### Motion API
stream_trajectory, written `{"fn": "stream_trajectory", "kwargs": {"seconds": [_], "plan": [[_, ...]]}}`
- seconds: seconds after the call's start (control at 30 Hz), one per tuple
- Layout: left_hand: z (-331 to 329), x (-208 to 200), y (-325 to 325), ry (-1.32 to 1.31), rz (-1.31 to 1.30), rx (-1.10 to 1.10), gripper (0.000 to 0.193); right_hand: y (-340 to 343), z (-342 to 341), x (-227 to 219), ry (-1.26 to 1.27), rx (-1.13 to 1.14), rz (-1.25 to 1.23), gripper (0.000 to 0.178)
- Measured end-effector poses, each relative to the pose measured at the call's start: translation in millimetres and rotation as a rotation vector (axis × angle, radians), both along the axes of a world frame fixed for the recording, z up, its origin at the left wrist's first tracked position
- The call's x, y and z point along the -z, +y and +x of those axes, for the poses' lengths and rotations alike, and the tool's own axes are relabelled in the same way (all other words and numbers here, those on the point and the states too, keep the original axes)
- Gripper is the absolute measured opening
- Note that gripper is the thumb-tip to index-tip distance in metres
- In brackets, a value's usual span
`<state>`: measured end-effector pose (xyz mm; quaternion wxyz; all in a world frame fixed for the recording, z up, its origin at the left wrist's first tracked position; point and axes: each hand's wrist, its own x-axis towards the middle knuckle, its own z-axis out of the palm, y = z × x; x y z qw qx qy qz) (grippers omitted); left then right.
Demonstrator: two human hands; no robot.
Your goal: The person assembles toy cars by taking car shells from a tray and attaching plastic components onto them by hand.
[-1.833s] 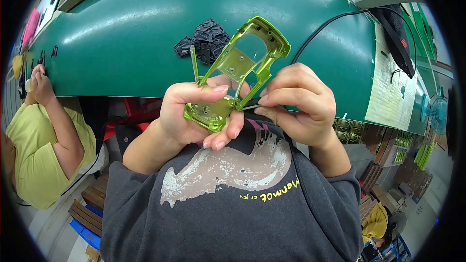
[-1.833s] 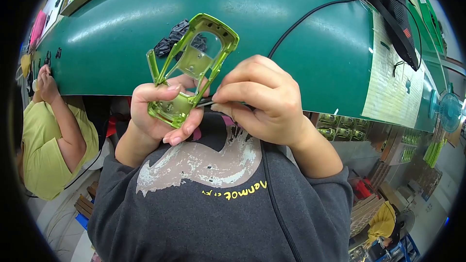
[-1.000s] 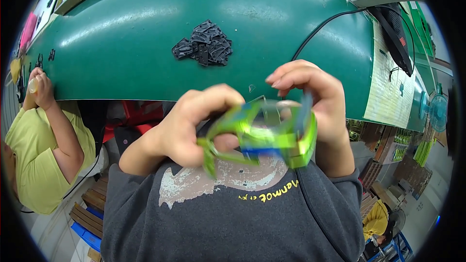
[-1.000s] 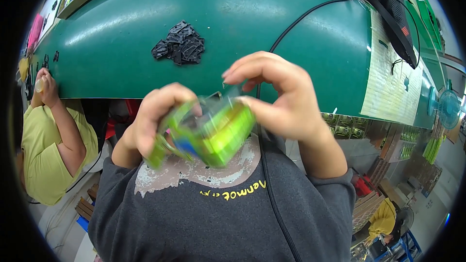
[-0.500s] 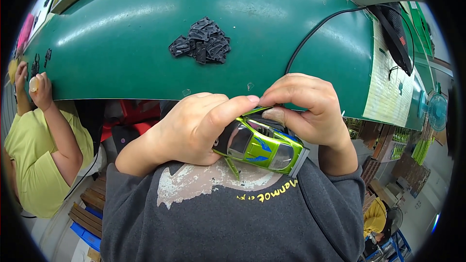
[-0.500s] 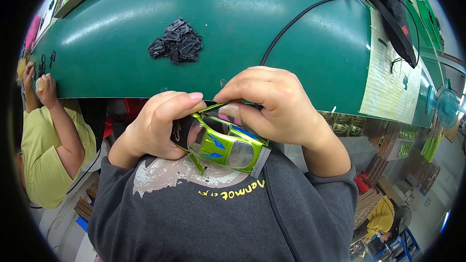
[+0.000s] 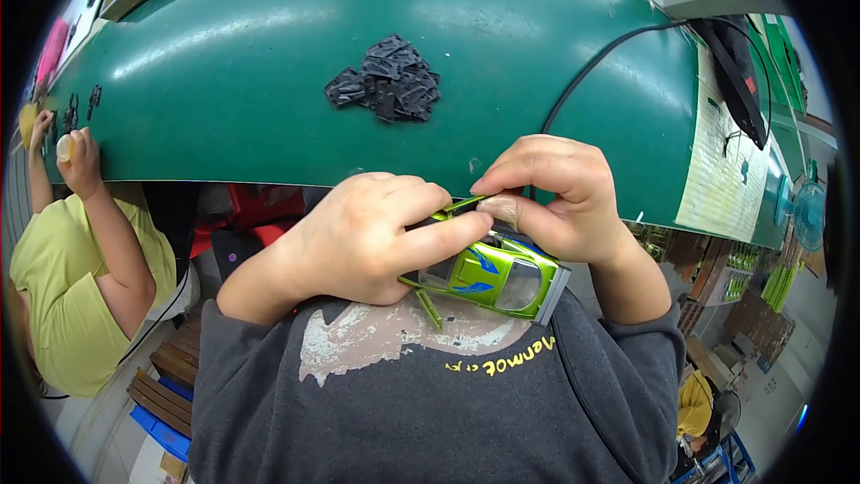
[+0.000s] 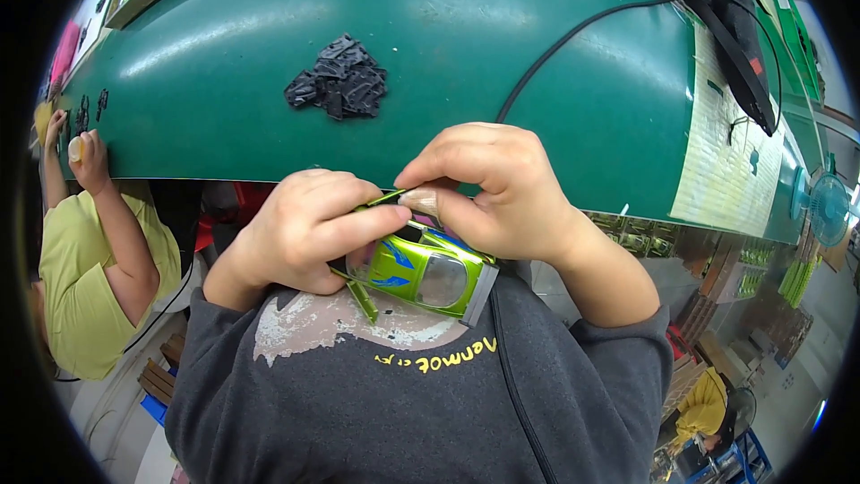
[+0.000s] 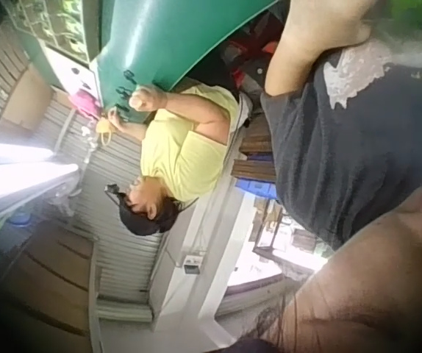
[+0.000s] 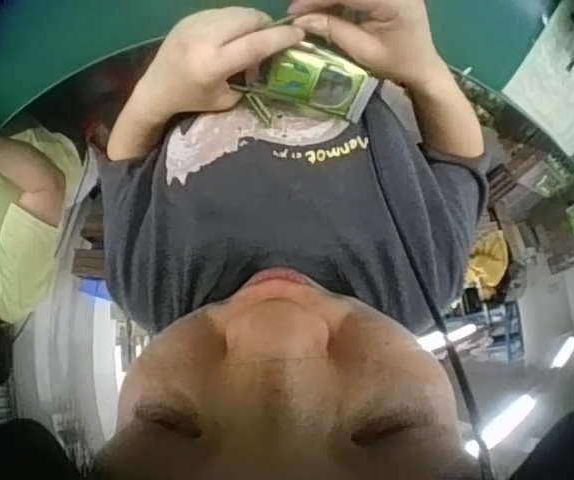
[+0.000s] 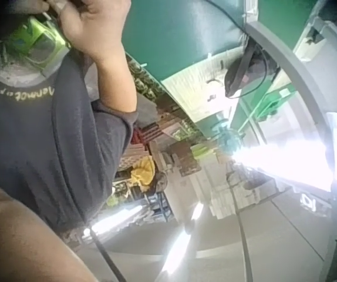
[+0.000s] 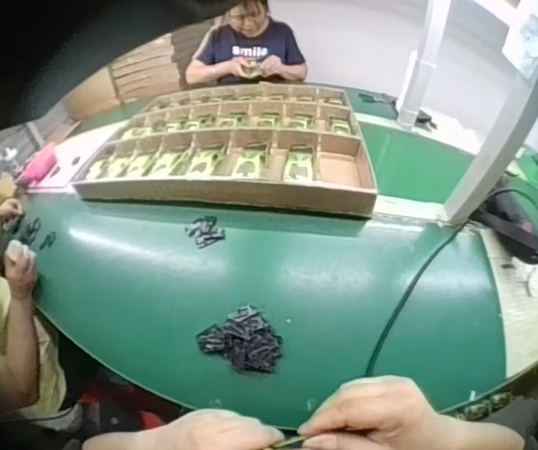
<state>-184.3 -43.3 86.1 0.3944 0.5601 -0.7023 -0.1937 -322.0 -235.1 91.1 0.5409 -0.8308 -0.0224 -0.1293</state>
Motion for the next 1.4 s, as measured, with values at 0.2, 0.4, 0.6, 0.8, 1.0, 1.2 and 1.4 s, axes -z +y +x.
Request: {"fn": "stream_trajectory", "kwargs": {"seconds": [0.2,0.4,0.6,0.8,1.0,1.2,1.4], "plan": [[15,1,25,0.018,-0.055,-0.349,0.050,-19,19,7,0.113,0.057,0.089,0.023],[39,16,39,0.058,-0.119,-0.981,0.041,10,58,23,-0.026,0.171,-0.519,0.038],[49,26,28,0.140,-0.119,-1.018,0.039,0,76,43,-0.084,0.230,-0.460,0.028],[52,34,12,0.197,-0.111,-0.996,0.041,-5,76,37,-0.078,0.429,-0.351,0.026],[53,37,0,0.217,-0.140,-0.990,0.042,-15,72,37,0.021,0.539,0.003,0.020],[49,40,-6,0.255,-0.141,-0.965,0.041,-25,68,35,0.194,0.455,0.410,0.017],[49,41,-5,0.247,-0.130,-0.973,0.041,-30,66,29,0.188,0.465,0.785,0.025]]}}
